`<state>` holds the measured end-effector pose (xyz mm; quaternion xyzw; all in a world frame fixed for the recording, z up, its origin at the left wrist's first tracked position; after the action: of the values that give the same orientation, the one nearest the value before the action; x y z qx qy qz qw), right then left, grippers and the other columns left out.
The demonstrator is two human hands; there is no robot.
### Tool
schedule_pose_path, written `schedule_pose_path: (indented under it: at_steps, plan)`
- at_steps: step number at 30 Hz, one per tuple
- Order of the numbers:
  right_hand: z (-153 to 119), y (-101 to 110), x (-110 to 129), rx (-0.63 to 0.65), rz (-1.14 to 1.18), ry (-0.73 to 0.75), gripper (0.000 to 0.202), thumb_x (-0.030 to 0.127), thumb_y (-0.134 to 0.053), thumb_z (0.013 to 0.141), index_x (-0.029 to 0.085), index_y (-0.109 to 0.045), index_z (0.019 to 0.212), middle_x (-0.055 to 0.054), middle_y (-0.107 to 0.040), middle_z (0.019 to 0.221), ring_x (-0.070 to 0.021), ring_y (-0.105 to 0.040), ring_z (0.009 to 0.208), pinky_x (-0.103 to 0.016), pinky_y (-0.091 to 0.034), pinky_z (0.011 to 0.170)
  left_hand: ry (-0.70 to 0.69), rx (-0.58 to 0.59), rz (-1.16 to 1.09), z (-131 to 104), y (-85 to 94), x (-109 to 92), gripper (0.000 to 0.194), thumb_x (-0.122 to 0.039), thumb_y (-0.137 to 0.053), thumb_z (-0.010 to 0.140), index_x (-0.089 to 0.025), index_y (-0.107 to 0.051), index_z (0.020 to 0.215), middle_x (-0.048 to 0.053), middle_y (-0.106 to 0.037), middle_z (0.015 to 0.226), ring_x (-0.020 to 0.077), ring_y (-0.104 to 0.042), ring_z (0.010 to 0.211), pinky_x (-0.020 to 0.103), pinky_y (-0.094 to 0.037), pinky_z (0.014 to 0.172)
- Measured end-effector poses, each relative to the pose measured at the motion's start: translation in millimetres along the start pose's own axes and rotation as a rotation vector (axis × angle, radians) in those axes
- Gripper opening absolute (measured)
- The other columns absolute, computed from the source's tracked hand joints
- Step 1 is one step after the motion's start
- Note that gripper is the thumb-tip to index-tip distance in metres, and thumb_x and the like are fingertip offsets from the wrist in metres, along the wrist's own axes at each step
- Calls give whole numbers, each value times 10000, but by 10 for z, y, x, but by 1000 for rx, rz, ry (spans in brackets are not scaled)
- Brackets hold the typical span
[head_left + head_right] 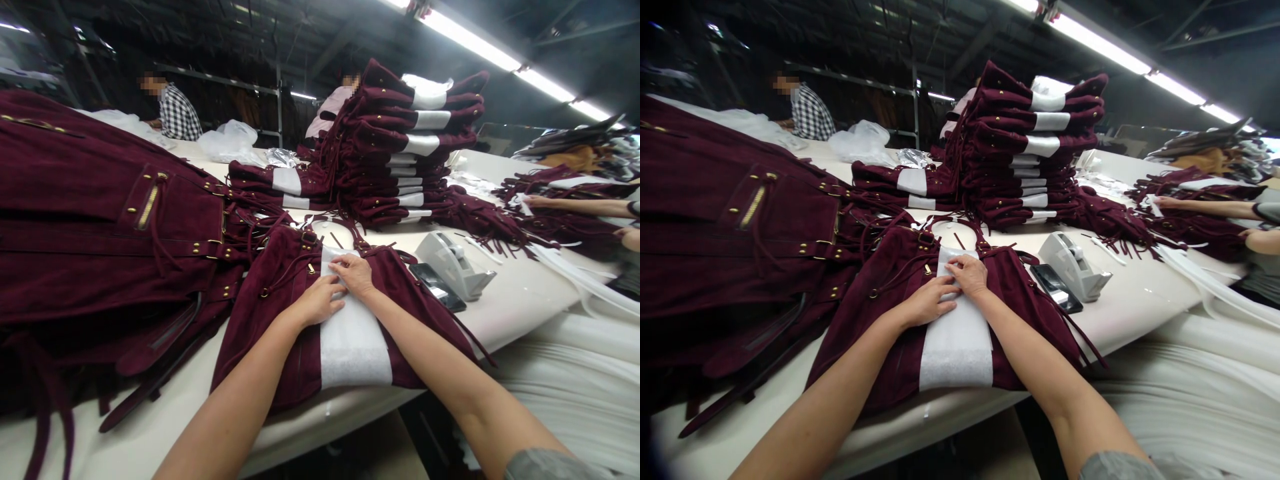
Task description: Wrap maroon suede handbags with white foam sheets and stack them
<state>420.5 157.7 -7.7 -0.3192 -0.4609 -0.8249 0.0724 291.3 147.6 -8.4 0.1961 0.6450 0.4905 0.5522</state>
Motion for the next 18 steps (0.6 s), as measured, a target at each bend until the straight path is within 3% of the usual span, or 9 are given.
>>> schedule_pose_path:
  at_steps: [4, 8, 12, 18]
  plan:
    - [-5, 129, -34, -77, 219, -25, 95, 301, -713, 738, 237, -762, 788, -11, -673, 862, -141, -573, 695, -269, -458, 729, 24, 19, -2, -6, -9, 11, 359, -267, -592, 861, -214, -647, 1211, 108, -487, 1392, 271, -444, 1319, 387, -322, 1147]
    - [5, 147, -108, -68, 520, -149, 133, 271, -702, 694, 194, -757, 787, -27, -712, 815, -162, -606, 699, -286, -491, 728, 52, 35, -8, -12, -16, 28, 388, -277, -588, 871, -211, -626, 1251, 131, -440, 1448, 285, -408, 1355, 414, -280, 1166]
    - [4, 76, -140, -10, 608, -241, 209, 272, -711, 680, 140, -755, 835, -39, -710, 709, -149, -605, 593, -271, -505, 602, 55, 43, -14, -14, -16, 28, 389, -276, -593, 870, -213, -624, 1253, 134, -427, 1463, 278, -392, 1370, 399, -283, 1164]
    - [-6, -27, -163, 33, 597, -317, 219, 228, -728, 687, 126, -760, 879, -45, -717, 698, -137, -621, 573, -247, -526, 576, 47, 32, -20, -9, -12, 33, 370, -271, -589, 865, -232, -631, 1230, 109, -445, 1450, 280, -401, 1362, 421, -308, 1151]
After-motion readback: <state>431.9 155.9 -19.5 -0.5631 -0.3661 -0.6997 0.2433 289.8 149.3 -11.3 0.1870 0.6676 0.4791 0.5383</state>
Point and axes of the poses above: each hand's wrist, its own z-axis towards the middle knuckle, its own y-axis out of the back of the hand, x = y × z, the point moved 7 cm from there along z, towards the middle knuckle
